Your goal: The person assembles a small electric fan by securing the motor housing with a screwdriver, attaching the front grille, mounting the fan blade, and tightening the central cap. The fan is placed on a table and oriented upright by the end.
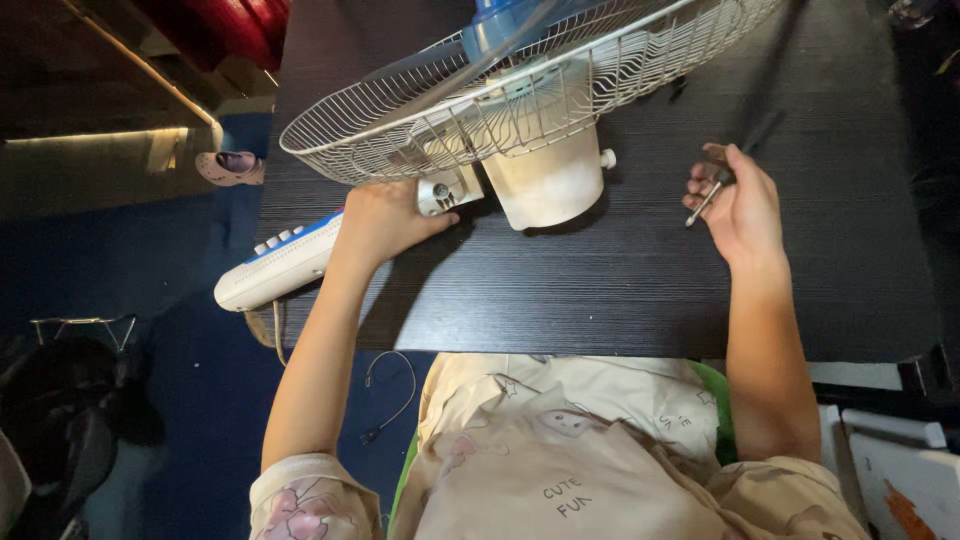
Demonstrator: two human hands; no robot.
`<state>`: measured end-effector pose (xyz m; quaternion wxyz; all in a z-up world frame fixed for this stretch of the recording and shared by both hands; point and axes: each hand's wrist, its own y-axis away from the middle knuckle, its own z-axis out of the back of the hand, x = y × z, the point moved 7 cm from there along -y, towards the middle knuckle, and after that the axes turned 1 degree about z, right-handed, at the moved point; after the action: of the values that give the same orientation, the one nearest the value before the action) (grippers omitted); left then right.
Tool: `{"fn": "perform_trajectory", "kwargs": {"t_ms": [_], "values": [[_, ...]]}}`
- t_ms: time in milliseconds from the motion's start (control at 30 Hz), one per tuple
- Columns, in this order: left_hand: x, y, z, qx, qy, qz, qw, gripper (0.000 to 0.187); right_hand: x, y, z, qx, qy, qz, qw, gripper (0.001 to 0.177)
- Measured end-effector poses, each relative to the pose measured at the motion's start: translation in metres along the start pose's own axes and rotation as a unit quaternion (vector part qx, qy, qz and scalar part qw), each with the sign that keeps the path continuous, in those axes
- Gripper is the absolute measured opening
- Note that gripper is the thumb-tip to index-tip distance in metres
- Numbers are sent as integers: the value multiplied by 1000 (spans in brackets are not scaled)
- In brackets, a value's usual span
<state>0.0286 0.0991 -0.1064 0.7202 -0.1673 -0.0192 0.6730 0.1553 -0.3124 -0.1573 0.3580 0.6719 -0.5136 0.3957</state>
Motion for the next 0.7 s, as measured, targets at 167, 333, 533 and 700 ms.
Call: {"fn": "perform_trajectory", "kwargs": {"t_ms": [167, 333, 533, 700], "values": [[0, 3, 4, -23, 16, -21, 999, 64, 4, 3, 0, -50, 73, 21, 996, 29], [-4, -1, 11, -12, 58, -23, 998, 66, 5, 6, -7, -55, 105, 10, 993, 41], [-2, -9, 14, 113, 120, 28, 986, 74, 1, 4, -11, -26, 122, 11, 992, 54], [3, -20, 10, 191, 185, 78, 961, 78, -5, 4, -16, -5, 111, -9, 994, 63]]}}
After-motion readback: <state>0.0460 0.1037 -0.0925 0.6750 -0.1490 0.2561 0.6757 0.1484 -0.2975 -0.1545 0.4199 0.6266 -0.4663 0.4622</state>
